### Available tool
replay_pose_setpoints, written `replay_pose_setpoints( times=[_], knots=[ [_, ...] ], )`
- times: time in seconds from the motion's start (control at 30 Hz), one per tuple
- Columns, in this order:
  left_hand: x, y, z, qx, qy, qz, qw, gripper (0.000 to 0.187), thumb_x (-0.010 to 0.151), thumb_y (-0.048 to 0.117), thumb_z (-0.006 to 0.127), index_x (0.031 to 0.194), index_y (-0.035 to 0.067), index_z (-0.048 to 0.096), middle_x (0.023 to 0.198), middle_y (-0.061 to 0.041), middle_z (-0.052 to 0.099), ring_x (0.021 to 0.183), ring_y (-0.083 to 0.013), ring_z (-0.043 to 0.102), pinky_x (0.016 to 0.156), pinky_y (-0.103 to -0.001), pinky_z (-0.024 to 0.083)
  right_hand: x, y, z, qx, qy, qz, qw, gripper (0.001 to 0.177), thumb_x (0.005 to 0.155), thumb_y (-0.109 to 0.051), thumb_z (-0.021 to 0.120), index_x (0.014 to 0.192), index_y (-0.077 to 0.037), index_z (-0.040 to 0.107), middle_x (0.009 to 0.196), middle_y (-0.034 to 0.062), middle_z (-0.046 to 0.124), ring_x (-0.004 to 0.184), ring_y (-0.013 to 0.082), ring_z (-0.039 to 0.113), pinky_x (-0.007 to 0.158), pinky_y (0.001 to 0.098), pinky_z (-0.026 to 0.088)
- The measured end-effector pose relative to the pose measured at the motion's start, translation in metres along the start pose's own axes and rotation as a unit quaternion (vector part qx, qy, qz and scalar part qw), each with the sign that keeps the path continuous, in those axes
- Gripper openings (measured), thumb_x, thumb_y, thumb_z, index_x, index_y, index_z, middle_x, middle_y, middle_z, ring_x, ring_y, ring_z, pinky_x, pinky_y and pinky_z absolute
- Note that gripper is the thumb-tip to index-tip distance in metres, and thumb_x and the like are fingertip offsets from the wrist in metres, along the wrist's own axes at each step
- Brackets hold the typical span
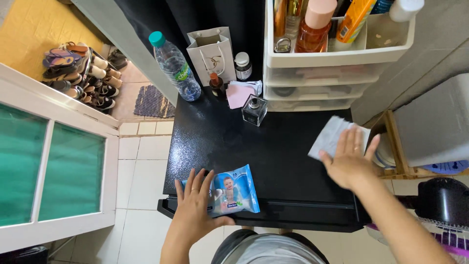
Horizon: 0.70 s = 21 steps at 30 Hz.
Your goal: The person wipes a black cabinet top and a light blue desk using a wet wipe. They move items like a perfume bottle, water bottle, and small containers aside to clean underneath, then wipe a keyboard, monitor, and a small fan. The person also wipes a black cylindrical object and returns items to their original positions.
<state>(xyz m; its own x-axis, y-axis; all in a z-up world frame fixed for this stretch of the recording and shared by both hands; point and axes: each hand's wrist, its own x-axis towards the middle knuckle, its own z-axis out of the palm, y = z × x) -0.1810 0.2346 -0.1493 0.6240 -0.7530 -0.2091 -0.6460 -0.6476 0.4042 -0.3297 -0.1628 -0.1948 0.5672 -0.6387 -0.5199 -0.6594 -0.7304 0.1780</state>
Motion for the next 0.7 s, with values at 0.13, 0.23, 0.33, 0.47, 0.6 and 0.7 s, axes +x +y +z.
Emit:
replay_pose_setpoints(
  times=[0.13, 0.23, 0.33, 0.47, 0.6, 0.7],
  knots=[
    [-0.008, -0.013, 0.008, 0.042, 0.005, -0.002, 0.999, 0.132, 0.066, 0.076, 0.092, 0.161, 0.018, 0.022, 0.166, -0.008, 0.026, 0.156, -0.0352, 0.009, 0.115, -0.074, 0.000, -0.036, -0.020, 0.036, -0.042, 0.049, -0.069, 0.996, 0.095, 0.100, -0.067, 0.010, 0.159, 0.004, -0.016, 0.168, 0.0266, -0.022, 0.155, 0.0379, -0.021, 0.119, 0.0593, -0.020],
    [-0.009, -0.006, -0.007, -0.001, 0.023, -0.020, 1.000, 0.122, 0.068, 0.081, 0.077, 0.160, 0.019, 0.027, 0.166, -0.007, 0.029, 0.157, -0.0325, 0.013, 0.114, -0.075, -0.002, -0.053, -0.006, 0.081, -0.070, 0.273, -0.162, 0.946, 0.090, 0.102, -0.062, 0.011, 0.159, 0.005, -0.009, 0.167, 0.0287, -0.014, 0.156, 0.0381, -0.014, 0.125, 0.0538, -0.013],
    [-0.010, -0.015, -0.008, -0.015, 0.051, -0.074, 0.996, 0.105, 0.076, 0.077, 0.064, 0.158, 0.018, 0.034, 0.163, -0.006, 0.034, 0.155, -0.0304, 0.018, 0.115, -0.075, -0.003, -0.069, 0.006, 0.090, -0.056, 0.453, -0.234, 0.859, 0.081, 0.103, -0.054, 0.007, 0.158, 0.004, -0.005, 0.167, 0.0238, -0.008, 0.157, 0.0319, -0.009, 0.129, 0.0507, -0.012],
    [-0.012, -0.022, -0.003, -0.018, 0.077, -0.116, 0.990, 0.089, 0.082, 0.068, 0.070, 0.151, 0.018, 0.044, 0.141, -0.010, 0.048, 0.140, -0.0302, 0.035, 0.120, -0.070, 0.007, -0.101, -0.023, 0.000, -0.150, -0.144, -0.125, 0.970, 0.091, 0.105, -0.062, 0.004, 0.159, 0.003, -0.032, 0.163, 0.0359, -0.040, 0.152, 0.0443, -0.037, 0.123, 0.0514, -0.021],
    [-0.013, -0.018, 0.000, 0.002, 0.160, -0.062, 0.985, 0.098, 0.070, 0.071, 0.084, 0.141, 0.011, 0.055, 0.116, -0.013, 0.049, 0.116, -0.0331, 0.048, 0.118, -0.069, 0.017, -0.063, -0.067, 0.021, -0.116, -0.067, -0.180, 0.974, 0.093, 0.105, -0.063, 0.012, 0.160, 0.003, -0.023, 0.164, 0.0364, -0.031, 0.153, 0.0455, -0.032, 0.122, 0.0548, -0.021],
    [-0.018, -0.016, -0.013, 0.010, 0.177, -0.068, 0.982, 0.086, 0.064, 0.070, 0.088, 0.121, 0.011, 0.064, 0.110, -0.012, 0.056, 0.100, -0.0345, 0.055, 0.084, -0.050, 0.047, -0.054, -0.128, 0.025, -0.065, -0.017, -0.263, 0.963, 0.090, 0.105, -0.056, 0.027, 0.162, -0.004, -0.019, 0.167, 0.0313, -0.028, 0.153, 0.0439, -0.031, 0.120, 0.0624, -0.019]
  ],
)
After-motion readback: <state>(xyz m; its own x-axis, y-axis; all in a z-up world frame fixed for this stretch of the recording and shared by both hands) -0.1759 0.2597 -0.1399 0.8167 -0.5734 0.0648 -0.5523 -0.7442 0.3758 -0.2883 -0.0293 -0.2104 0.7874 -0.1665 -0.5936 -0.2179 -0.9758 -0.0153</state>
